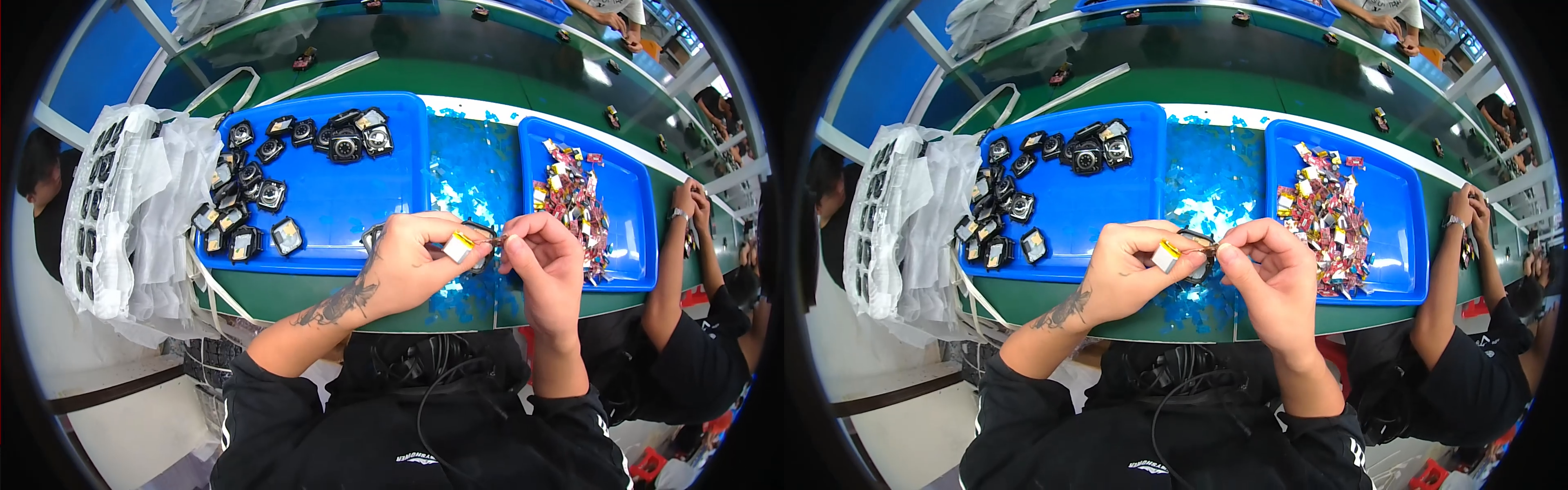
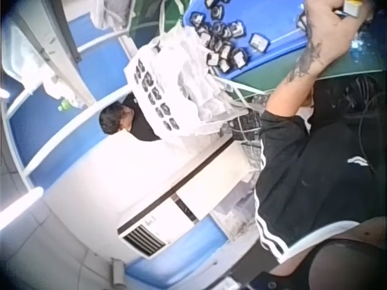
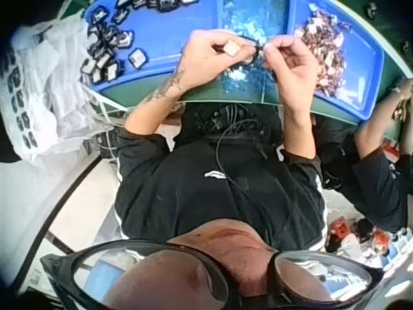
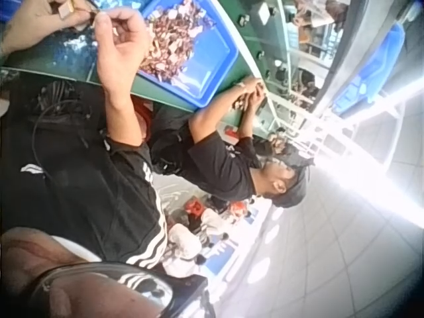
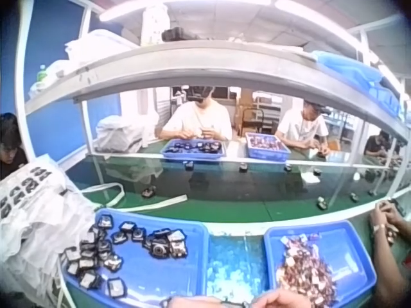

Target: Assembling small electronic components at a factory workbench.

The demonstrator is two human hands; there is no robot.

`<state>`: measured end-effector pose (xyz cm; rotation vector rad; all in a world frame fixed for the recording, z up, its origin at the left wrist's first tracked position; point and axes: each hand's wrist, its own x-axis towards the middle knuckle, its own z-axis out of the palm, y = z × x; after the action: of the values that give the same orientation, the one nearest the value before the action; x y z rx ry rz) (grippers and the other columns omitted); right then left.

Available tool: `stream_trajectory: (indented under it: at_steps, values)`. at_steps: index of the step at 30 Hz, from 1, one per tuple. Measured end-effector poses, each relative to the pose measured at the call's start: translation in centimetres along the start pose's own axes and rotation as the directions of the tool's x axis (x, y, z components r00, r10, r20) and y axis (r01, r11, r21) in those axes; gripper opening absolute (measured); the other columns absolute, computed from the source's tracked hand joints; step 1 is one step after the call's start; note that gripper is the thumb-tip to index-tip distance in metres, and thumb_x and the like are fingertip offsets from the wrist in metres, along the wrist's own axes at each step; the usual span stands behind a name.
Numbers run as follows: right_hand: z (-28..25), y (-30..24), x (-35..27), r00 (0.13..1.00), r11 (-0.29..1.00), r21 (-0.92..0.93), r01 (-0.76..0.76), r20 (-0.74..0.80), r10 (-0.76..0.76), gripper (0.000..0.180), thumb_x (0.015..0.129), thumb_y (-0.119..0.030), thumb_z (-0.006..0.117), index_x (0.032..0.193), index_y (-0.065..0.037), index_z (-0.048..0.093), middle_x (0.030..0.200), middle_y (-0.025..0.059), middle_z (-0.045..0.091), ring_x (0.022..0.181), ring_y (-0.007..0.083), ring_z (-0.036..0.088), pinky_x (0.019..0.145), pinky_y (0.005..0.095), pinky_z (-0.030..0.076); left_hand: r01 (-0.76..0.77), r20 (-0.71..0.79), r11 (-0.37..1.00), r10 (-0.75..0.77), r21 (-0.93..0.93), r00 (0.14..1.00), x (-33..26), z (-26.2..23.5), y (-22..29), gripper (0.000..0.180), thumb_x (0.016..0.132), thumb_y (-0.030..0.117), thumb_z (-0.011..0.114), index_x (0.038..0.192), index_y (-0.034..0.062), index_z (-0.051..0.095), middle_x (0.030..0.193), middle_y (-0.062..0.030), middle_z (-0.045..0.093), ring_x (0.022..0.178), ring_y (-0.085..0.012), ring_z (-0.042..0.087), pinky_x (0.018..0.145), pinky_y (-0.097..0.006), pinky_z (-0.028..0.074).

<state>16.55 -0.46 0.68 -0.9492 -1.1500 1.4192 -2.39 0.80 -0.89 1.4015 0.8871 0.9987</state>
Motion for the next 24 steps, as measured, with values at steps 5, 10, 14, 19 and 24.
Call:
stream_trajectory:
  at_steps: [5,10,14,19,24]
  values:
    - [1.3,1.1,-0.5,0.971,0.968,-0.198,0.152,-0.154,-0.184,0.019,0.084,0.005,0.069,0.100,0.003,0.059,0.089,0.0034,0.061,0.079,0.0062,0.057,0.067,0.0187,0.048,-0.037,-0.073,0.993,0.029,-0.108,0.997,0.2,1.0,-0.3,0.018,0.087,0.004,0.070,0.103,-0.0037,0.071,0.092,-0.0098,0.068,0.082,-0.0093,0.062,0.068,-0.022,0.050]
    - [1.0,1.1,-0.5,0.968,0.948,-0.260,0.181,-0.123,-0.219,0.023,0.082,0.004,0.071,0.103,0.002,0.062,0.088,0.0028,0.060,0.077,0.0055,0.056,0.063,0.0181,0.047,0.000,-0.034,1.000,0.000,0.004,0.999,0.1,0.4,-1.0,0.019,0.089,0.007,0.068,0.105,-0.0018,0.071,0.090,-0.0069,0.067,0.078,-0.0065,0.060,0.063,-0.020,0.048]
    - [0.1,0.9,-0.2,0.955,0.876,-0.409,0.255,-0.035,-0.295,0.014,0.081,0.003,0.072,0.093,0.002,0.065,0.085,0.0034,0.059,0.068,0.0046,0.053,0.058,0.0177,0.043,-0.037,0.040,0.998,0.035,0.056,0.999,0.2,0.5,-1.0,0.019,0.090,0.006,0.067,0.107,-0.0011,0.070,0.096,-0.0063,0.066,0.079,-0.0069,0.060,0.063,-0.020,0.048]
    - [0.0,0.6,0.2,0.964,0.730,-0.659,0.182,-0.028,-0.266,0.004,0.085,0.002,0.069,0.086,0.002,0.065,0.077,-0.0001,0.058,0.061,0.0012,0.046,0.052,0.0171,0.036,-0.014,-0.020,0.987,0.011,-0.159,1.000,0.3,1.0,-1.1,0.039,0.091,-0.002,0.062,0.129,-0.0042,0.056,0.114,-0.0105,0.062,0.103,-0.0121,0.062,0.084,-0.025,0.053]
    - [0.4,2.3,-0.3,0.969,0.965,-0.240,0.109,-0.191,-0.157,0.008,0.088,-0.001,0.068,0.087,0.003,0.062,0.077,-0.0032,0.056,0.062,-0.0010,0.046,0.053,0.0151,0.036,0.056,0.015,0.953,-0.054,-0.299,0.998,0.2,1.4,-1.0,0.043,0.091,-0.007,0.058,0.134,-0.0042,0.052,0.125,-0.0133,0.060,0.111,-0.0148,0.060,0.096,-0.028,0.049]
